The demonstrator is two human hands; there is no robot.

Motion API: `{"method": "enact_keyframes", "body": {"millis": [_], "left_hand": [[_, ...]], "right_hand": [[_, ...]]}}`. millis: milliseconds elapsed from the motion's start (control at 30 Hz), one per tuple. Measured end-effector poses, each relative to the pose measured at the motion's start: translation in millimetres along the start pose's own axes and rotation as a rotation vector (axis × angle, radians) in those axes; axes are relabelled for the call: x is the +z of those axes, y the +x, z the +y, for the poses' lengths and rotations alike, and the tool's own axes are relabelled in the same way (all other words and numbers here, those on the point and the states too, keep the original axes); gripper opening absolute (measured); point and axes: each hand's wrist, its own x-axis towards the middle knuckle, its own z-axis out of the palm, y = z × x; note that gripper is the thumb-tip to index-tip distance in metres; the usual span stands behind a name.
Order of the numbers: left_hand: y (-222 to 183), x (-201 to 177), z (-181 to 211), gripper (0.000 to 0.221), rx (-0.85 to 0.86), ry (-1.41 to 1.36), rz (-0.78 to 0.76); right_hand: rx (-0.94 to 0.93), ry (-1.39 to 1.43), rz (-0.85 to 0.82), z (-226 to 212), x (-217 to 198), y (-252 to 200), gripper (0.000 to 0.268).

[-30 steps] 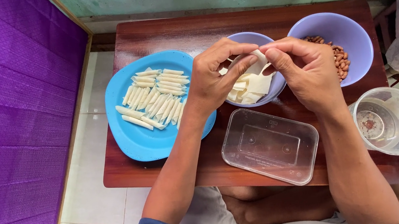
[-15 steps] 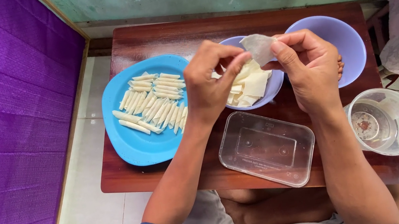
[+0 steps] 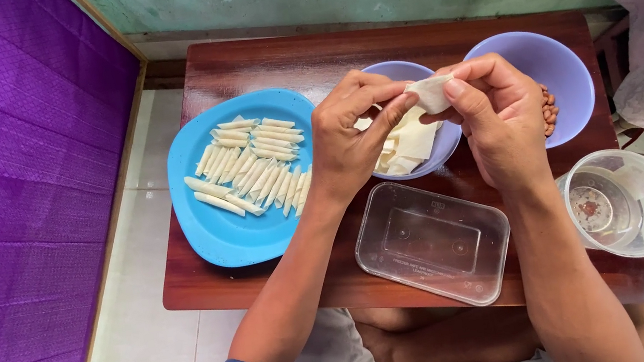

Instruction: Manually assembling nut rolls by placing a peanut inside a square wrapper and rolling it into a tube.

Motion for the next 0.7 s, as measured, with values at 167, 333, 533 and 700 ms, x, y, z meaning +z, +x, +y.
{"method": "enact_keyframes", "body": {"millis": [167, 333, 533, 700], "left_hand": [[1.2, 0.4, 2.3, 0.008, -0.01, 0.008, -0.033], [0.4, -1.1, 0.3, 0.01, -0.053, -0.071, -0.081], [2.7, -4.0, 1.0, 0.006, -0.018, -0.007, -0.092], [3.2, -7.1, 2.0, 0.008, -0.077, -0.033, -0.103]], "right_hand": [[-0.024, -0.062, 0.013, -5.7, 7.9, -0.2, 0.01], [-0.008, -0.122, 0.033, -5.8, 10.6, -1.3, 0.009], [0.025, -0.066, 0.047, -4.7, 10.0, -1.1, 0.01], [0.025, -0.036, 0.063, -3.7, 7.6, 1.4, 0.013]]}}
